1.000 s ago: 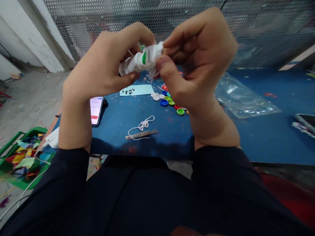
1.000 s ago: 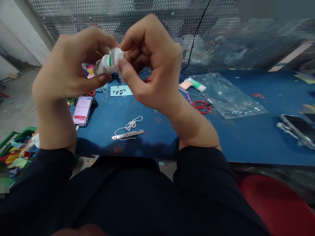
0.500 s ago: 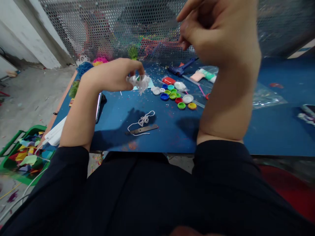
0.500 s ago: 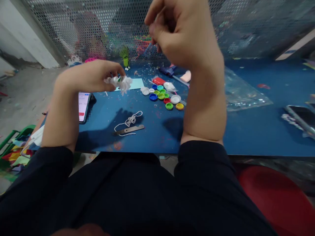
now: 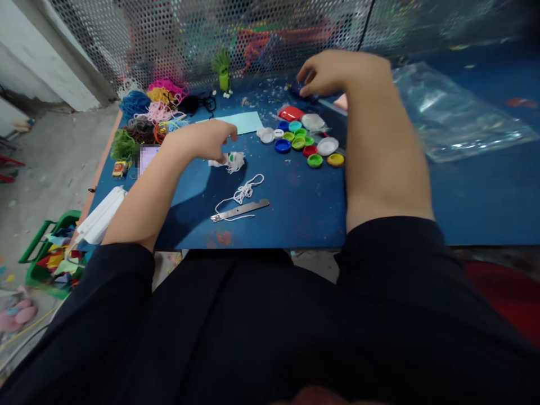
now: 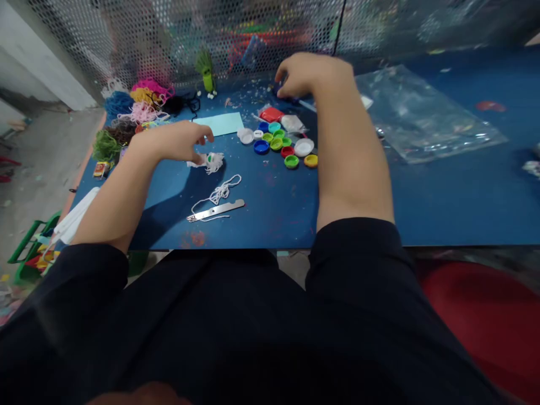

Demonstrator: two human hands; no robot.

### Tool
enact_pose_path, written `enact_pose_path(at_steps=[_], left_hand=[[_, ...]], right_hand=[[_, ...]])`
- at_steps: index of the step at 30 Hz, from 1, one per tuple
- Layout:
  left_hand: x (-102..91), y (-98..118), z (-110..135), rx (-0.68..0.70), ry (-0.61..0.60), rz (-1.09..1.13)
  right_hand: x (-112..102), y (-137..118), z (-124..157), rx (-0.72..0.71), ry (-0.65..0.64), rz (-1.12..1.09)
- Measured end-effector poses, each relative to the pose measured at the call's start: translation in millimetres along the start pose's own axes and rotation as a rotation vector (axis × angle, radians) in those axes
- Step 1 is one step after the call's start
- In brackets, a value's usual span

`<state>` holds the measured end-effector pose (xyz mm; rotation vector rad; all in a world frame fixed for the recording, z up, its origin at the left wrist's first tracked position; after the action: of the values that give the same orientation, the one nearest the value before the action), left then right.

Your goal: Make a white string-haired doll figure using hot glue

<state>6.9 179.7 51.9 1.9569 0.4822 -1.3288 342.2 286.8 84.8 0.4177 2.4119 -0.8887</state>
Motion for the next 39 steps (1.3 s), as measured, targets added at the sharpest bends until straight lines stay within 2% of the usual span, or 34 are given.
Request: enact_pose_path(at_steps=[2,3,4,6,8,10,11,12,14,15,17,19,22,26,31,36,39], left_hand=[[-8.9,21,8,0.094,-0.048,0.031],[-13.3,34,15,0.161,-0.102,0.045],[-18.1,47,24,0.220,-0.140,0.063],[-28.2,67,45,0.277,-0.145,0.106],[-36.4,76,67,0.251,-0.035,0.143],[-38.3,74,87,0.199,0.135,0.177],[-36.1,70,95,0.175,0.233,0.200],[-31.8,65,101,0.154,0.331,0.230],[-18.2,57,110,0.128,0.507,0.305],[-9.5,55,113,0.125,0.544,0.336],[7.7,55,114,0.144,0.530,0.360],[19.7,57,114,0.176,0.487,0.364],[26.1,58,113,0.203,0.472,0.379],[26.4,55,113,0.148,0.452,0.430],[30.0,50,112,0.026,0.448,0.527],[34.1,50,112,0.016,0.406,0.542],[34.2,51,112,0.032,0.385,0.547]], right_hand=[[-5,-19,-4,0.035,-0.259,0.093],[-7,-36,-6,0.053,-0.338,0.207],[-9,-58,-9,0.079,-0.383,0.275],[-6,-113,-10,0.052,-0.350,0.319],[13,-172,3,-0.090,-0.390,0.263],[49,-219,34,-0.236,-0.608,0.135],[68,-235,55,-0.258,-0.736,0.109],[87,-245,77,-0.277,-0.811,0.135],[117,-252,121,-0.371,-0.850,0.260],[128,-251,140,-0.403,-0.830,0.290],[141,-243,168,-0.427,-0.751,0.320],[146,-232,182,-0.373,-0.680,0.281],[147,-221,186,-0.256,-0.633,0.205],[146,-217,185,-0.134,-0.634,0.124],[143,-218,188,-0.191,-0.635,0.058],[140,-215,188,-0.044,-0.633,0.106],[140,-221,190,-0.110,-0.639,0.117]])
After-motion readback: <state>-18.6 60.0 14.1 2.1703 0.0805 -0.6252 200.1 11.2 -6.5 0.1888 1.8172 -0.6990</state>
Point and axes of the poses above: each hand's wrist, its own z-axis away from the middle knuckle, its own x-axis out of the palm, y = z × x, the point moved 3 cm from there along -z, towards the middle knuckle
